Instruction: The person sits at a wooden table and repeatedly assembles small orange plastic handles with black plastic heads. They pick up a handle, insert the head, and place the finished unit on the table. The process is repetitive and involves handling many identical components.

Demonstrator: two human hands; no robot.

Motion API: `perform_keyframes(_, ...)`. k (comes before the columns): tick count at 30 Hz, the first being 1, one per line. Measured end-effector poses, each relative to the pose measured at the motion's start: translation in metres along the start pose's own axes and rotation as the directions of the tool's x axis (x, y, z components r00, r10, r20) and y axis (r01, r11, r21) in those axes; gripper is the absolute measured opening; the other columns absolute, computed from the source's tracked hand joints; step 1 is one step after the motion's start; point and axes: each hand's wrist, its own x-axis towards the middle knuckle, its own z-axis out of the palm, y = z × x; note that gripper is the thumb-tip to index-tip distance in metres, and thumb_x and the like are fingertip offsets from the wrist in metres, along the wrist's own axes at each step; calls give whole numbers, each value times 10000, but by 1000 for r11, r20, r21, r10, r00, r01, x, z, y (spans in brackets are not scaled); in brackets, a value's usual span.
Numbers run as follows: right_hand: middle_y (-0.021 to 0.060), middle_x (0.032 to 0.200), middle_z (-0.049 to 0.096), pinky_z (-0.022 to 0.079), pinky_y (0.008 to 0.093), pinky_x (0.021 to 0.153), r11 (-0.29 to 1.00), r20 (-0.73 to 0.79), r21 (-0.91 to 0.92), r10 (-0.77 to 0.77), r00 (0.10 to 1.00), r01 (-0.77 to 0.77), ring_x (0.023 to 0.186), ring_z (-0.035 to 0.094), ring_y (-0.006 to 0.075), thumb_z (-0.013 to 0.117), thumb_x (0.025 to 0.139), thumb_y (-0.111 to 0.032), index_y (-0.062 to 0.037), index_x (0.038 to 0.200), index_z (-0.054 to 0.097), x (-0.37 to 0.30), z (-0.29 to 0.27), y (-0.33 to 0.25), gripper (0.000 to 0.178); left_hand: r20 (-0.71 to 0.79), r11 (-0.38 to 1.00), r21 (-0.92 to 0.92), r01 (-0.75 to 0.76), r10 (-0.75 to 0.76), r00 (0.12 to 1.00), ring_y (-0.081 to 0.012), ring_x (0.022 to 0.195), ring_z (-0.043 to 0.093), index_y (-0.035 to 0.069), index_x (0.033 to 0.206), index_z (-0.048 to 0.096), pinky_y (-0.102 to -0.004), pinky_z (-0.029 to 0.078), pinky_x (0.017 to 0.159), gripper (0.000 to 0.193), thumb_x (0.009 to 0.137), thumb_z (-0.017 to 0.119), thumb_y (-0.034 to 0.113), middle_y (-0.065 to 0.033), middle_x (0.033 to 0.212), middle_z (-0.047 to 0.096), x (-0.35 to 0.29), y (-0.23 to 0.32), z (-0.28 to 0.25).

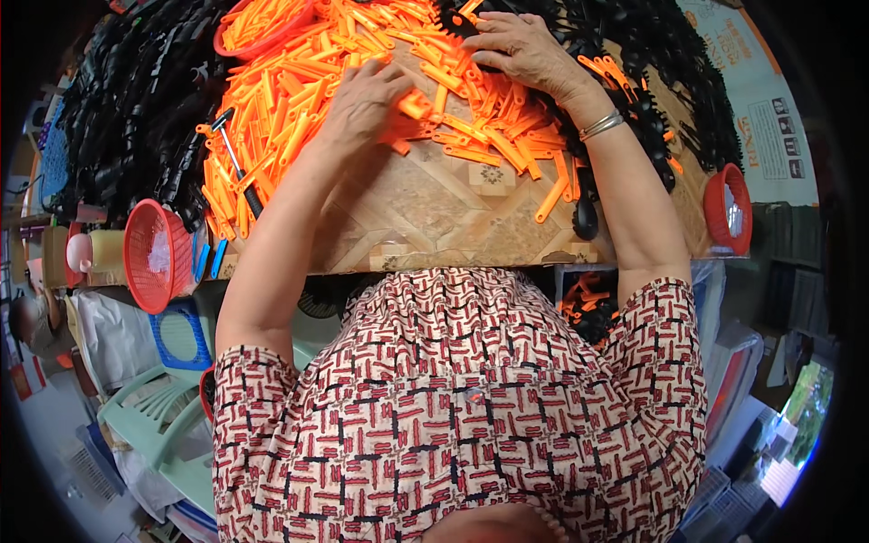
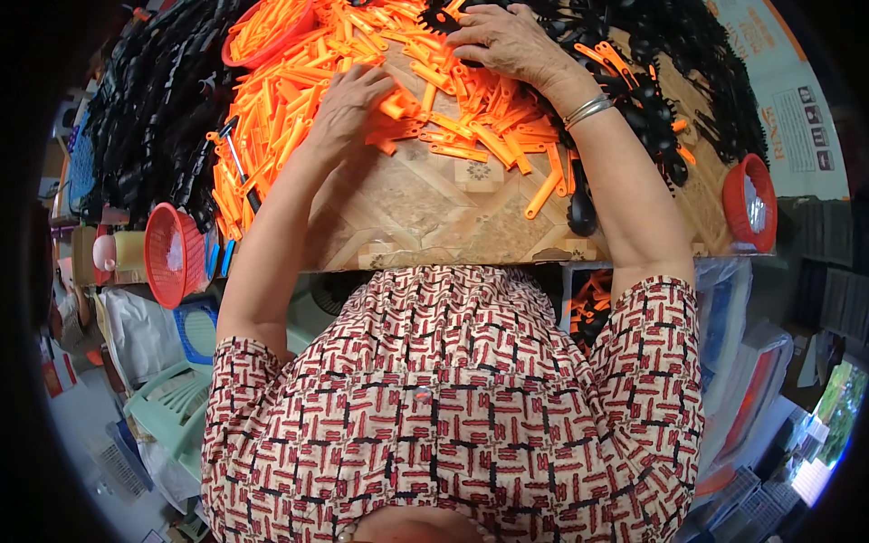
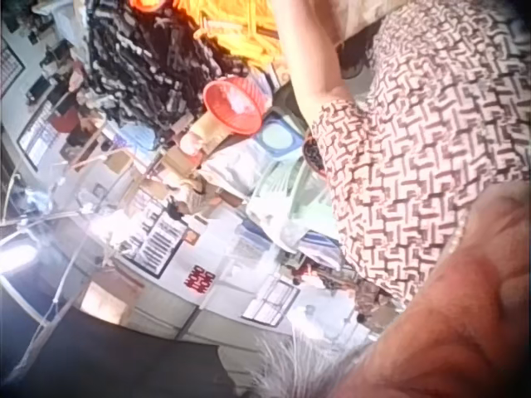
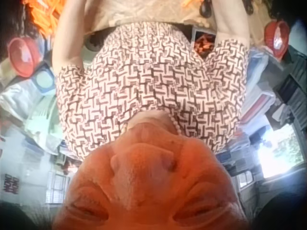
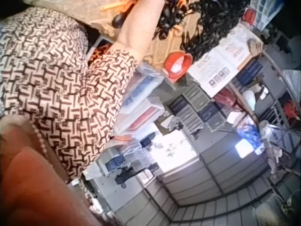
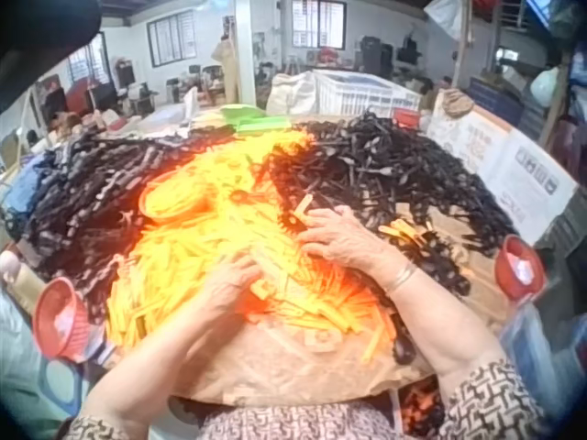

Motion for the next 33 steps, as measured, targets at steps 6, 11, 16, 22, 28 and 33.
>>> perform_keyframes(6, 81, 1159, 703, 358, 481, 1019, 904, -42, 422, 94, 995, -68, 1146, 609, 241, 694, 905, -171, -166, 1329, 673, 6, -21, -24, 424, -46, 992, -109, -58, 53, 998, -296, 1196, 548, 142, 1213, 663, -407, 457, 1003, 554, 696, 705, -52, -39, 1264, 628, -26, -22, 2)
perform_keyframes(11, 96, 1033, 724, 438, 417, 927, 921, -194, 381, 167, 967, -83, 951, 684, 265, 625, 914, 2, -110, 1277, 656, 16, -40, -41, 381, -80, 985, -171, -9, -5, 997, -284, 1169, 580, 137, 1216, 696, -401, 452, 1035, 548, 718, 660, -89, -45, 1279, 646, -24, -33, 1)
perform_keyframes(16, 191, 950, 672, 548, 397, 815, 718, -106, 671, 342, 934, -187, 955, 705, 338, 601, 930, 53, -46, 1173, 474, 14, -57, -49, 291, -113, 441, -891, 106, -442, 890, -130, 1005, 682, 57, 1201, 720, -257, 543, 797, 270, 951, 629, 9, -28, 1024, 745, -25, -34, 5)
perform_keyframes(22, 174, 1109, 719, 555, 344, 862, 739, -101, 632, 380, 919, -236, 1025, 726, 249, 630, 963, -21, -106, 1283, 595, -2, -62, -70, 333, 416, 209, -787, 581, -516, 749, -86, 706, 659, 33, 1055, 749, -231, 531, 646, 170, 951, 738, 167, -51, 851, 743, -44, 1, -31)
perform_keyframes(28, 28, 1035, 746, 518, 276, 901, 570, 135, 706, 473, 871, -419, 984, 681, 115, 657, 959, -26, -2, 1210, 694, -41, -54, -111, 255, 355, 411, -719, 561, -477, 804, -76, 851, 627, 17, 1101, 736, -244, 499, 812, 176, 971, 710, 133, -15, 900, 716, -81, 45, -25)
perform_keyframes(33, 0, 885, 659, 459, 374, 804, 852, -198, 481, 335, 921, -207, 852, 619, 192, 750, 829, -85, -132, 1035, 795, -71, -53, -142, 216, 324, 318, -768, 555, -556, 766, -85, 895, 635, 12, 1122, 743, -253, 501, 856, 193, 953, 724, 102, 2, 938, 717, -89, 46, -24)
